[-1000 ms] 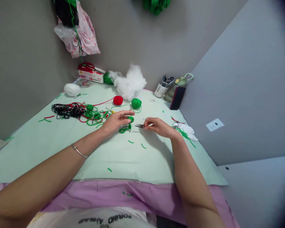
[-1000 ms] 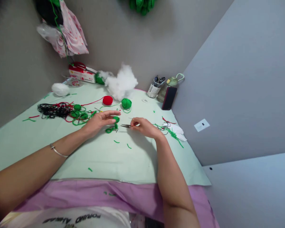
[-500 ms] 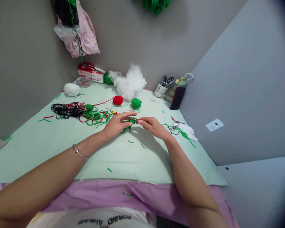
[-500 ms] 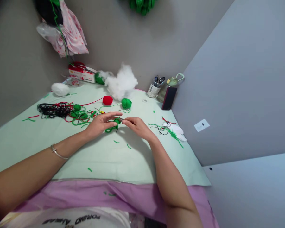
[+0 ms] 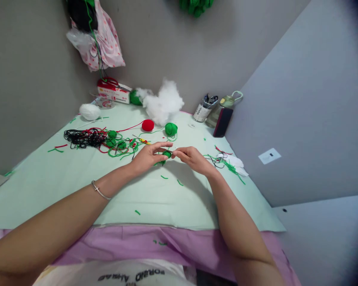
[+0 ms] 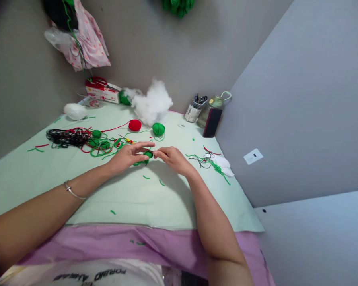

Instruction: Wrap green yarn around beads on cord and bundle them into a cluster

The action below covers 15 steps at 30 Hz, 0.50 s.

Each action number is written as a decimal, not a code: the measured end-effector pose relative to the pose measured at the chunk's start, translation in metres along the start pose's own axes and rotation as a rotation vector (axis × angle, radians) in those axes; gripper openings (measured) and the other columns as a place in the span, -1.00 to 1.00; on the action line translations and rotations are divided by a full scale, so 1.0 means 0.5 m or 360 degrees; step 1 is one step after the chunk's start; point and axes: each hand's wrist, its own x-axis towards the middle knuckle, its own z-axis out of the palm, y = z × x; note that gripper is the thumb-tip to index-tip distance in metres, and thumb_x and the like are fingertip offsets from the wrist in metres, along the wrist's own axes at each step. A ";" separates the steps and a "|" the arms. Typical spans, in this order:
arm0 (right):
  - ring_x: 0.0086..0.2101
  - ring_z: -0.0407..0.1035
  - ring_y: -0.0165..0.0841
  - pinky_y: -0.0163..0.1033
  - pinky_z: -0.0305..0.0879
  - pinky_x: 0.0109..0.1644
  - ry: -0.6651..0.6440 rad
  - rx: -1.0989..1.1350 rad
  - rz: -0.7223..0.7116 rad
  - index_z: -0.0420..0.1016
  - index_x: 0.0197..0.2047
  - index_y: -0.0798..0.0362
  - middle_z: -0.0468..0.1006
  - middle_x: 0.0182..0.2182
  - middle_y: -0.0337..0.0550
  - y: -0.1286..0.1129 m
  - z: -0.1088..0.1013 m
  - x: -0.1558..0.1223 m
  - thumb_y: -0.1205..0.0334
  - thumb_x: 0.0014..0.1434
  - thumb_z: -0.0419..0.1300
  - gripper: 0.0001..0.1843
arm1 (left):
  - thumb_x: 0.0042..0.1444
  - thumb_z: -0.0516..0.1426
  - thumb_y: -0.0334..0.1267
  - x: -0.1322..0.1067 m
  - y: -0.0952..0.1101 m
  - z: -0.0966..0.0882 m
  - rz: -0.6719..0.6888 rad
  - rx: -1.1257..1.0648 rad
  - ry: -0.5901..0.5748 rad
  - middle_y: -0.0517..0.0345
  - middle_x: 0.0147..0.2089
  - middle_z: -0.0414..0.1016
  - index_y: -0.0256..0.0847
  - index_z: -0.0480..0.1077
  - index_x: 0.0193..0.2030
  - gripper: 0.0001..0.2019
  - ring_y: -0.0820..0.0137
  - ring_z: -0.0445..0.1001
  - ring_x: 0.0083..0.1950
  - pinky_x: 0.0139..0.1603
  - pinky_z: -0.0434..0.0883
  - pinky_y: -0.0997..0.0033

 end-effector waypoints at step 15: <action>0.06 0.32 -0.18 -0.21 0.24 -0.09 0.0347 -0.1236 0.0297 0.48 0.11 0.05 0.45 0.07 0.04 0.091 0.043 0.061 0.31 0.41 -0.06 -0.65 | 0.14 0.25 -0.05 0.004 -0.009 -0.009 0.0090 0.0118 -0.0090 -0.06 0.25 0.51 -0.17 0.51 0.16 -0.53 0.12 0.46 0.26 0.32 0.33 0.10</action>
